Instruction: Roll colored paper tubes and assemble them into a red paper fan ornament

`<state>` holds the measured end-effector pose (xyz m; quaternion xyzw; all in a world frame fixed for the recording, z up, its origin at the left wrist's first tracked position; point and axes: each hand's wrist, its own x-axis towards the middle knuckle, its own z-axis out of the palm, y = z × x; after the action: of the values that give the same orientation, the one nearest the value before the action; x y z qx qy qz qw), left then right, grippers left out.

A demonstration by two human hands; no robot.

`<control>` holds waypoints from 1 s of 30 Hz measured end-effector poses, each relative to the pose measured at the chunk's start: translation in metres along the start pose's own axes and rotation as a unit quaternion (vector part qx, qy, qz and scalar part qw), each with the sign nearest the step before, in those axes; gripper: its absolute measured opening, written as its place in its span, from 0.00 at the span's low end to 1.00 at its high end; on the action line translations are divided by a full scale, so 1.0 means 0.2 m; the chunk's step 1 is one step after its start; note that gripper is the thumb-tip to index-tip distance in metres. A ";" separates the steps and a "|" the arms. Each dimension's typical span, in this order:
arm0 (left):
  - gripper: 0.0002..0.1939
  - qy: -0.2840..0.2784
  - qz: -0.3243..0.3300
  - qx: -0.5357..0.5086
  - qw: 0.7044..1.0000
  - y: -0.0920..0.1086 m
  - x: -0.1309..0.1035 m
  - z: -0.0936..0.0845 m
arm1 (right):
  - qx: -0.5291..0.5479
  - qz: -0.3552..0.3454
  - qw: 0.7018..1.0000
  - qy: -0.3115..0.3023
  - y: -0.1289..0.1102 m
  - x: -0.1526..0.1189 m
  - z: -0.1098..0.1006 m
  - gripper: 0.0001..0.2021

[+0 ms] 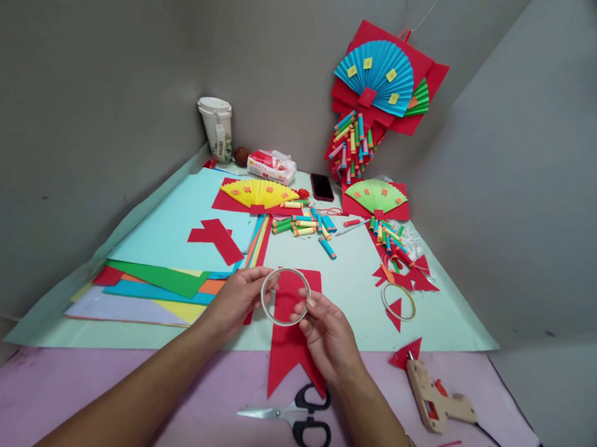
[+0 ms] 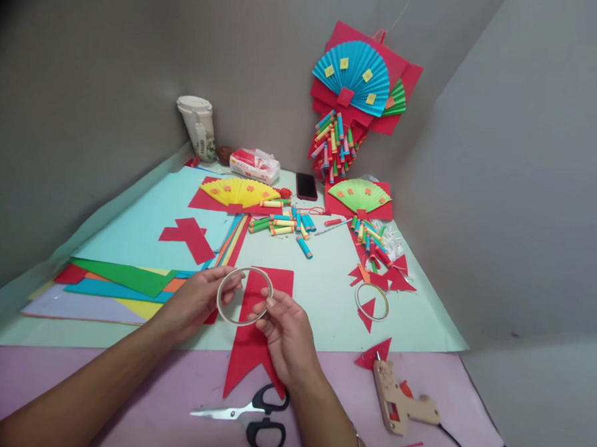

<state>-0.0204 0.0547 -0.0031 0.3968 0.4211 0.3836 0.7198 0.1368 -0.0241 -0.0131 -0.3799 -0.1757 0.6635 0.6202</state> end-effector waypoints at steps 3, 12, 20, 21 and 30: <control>0.15 -0.006 -0.004 0.035 0.999 -0.02 -0.01 0.02 | 0.004 0.013 1.000 -0.003 0.01 0.00 0.00 0.13; 0.15 -0.019 0.041 0.099 0.994 0.01 -0.04 0.03 | -0.008 0.041 0.999 -0.013 0.03 -0.01 0.02 0.13; 0.12 -0.019 0.029 0.046 0.998 0.04 -0.08 0.06 | -0.012 0.065 0.998 -0.022 0.04 -0.02 0.02 0.12; 0.11 -0.014 0.033 0.047 0.998 0.04 -0.08 0.07 | -0.012 0.067 0.997 -0.022 0.04 -0.02 0.02 0.13; 0.10 0.035 0.060 0.163 0.984 0.03 -0.06 0.05 | -0.016 0.079 0.997 -0.011 0.04 -0.03 0.03 0.13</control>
<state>-0.0159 0.0445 0.0088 0.5195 0.4781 0.3659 0.6063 0.1269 -0.0290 -0.0139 -0.3949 -0.1623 0.7118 0.5578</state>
